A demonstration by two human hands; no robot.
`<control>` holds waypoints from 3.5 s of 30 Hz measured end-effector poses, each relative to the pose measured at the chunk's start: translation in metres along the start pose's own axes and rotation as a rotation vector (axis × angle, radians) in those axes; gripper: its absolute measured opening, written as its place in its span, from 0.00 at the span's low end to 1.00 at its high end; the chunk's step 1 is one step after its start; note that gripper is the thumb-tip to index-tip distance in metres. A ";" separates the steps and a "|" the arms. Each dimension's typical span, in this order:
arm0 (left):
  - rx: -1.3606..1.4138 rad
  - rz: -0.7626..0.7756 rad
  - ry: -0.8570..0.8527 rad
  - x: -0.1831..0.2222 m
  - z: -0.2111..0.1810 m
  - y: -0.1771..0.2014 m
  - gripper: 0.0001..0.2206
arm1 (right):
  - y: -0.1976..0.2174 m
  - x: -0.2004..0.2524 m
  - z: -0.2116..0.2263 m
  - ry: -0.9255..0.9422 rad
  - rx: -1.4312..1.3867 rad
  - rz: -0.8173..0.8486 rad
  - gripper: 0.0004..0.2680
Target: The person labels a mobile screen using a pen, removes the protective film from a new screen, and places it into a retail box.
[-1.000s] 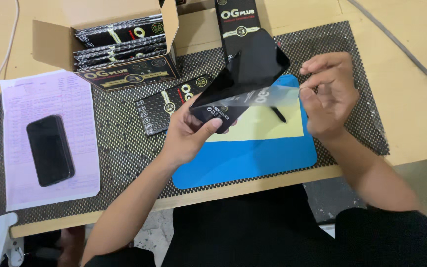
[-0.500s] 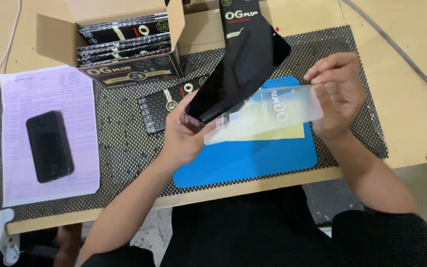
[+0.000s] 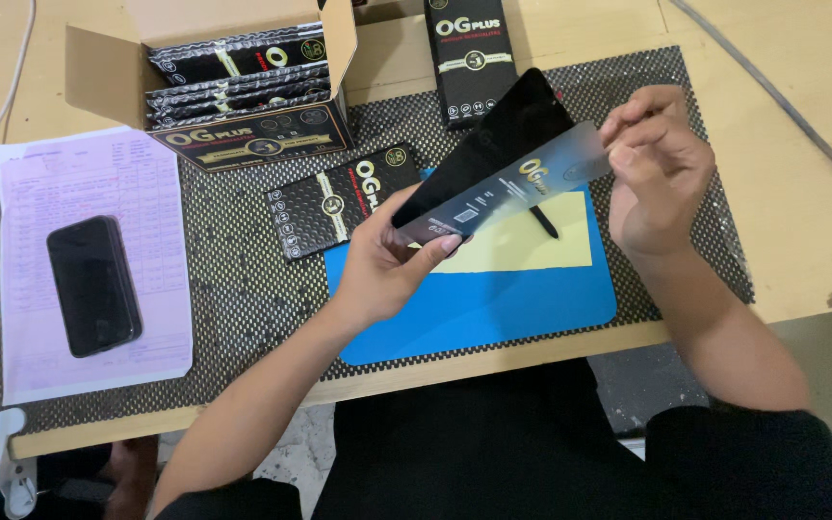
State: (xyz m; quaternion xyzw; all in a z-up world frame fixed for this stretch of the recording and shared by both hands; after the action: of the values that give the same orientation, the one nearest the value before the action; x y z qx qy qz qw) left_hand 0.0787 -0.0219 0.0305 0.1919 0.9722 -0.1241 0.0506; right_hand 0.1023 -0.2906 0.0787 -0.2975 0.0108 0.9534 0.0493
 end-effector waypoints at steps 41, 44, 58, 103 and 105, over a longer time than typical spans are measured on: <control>0.054 -0.095 -0.041 0.000 -0.002 -0.002 0.20 | -0.048 0.002 -0.032 -0.005 0.332 0.312 0.16; 0.106 -0.034 -0.005 0.003 0.008 -0.005 0.21 | -0.033 -0.004 -0.036 -0.143 0.268 0.257 0.17; 0.140 0.005 -0.021 -0.001 -0.001 -0.011 0.23 | -0.061 0.015 -0.054 -0.388 -0.386 0.184 0.12; -0.487 -0.013 -0.169 -0.001 -0.039 -0.005 0.20 | -0.074 0.031 -0.041 -0.301 -0.236 0.407 0.10; -0.981 -0.037 -0.490 0.010 -0.058 -0.022 0.36 | -0.062 0.033 -0.051 -0.334 -0.088 0.312 0.09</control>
State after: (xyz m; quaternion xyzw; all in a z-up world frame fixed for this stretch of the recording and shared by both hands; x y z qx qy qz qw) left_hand 0.0576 -0.0227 0.0899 0.0942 0.8789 0.3019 0.3571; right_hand 0.1109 -0.2287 0.0185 -0.1320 0.0070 0.9850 -0.1108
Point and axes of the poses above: each hand's wrist, its own x-axis away from the middle knuckle, its own y-axis out of the back of the hand, z = x × y, the point moved 8 cm from there along -x, towards the middle knuckle, and after that the axes turned 3 degrees about z, right-handed, at the moved point
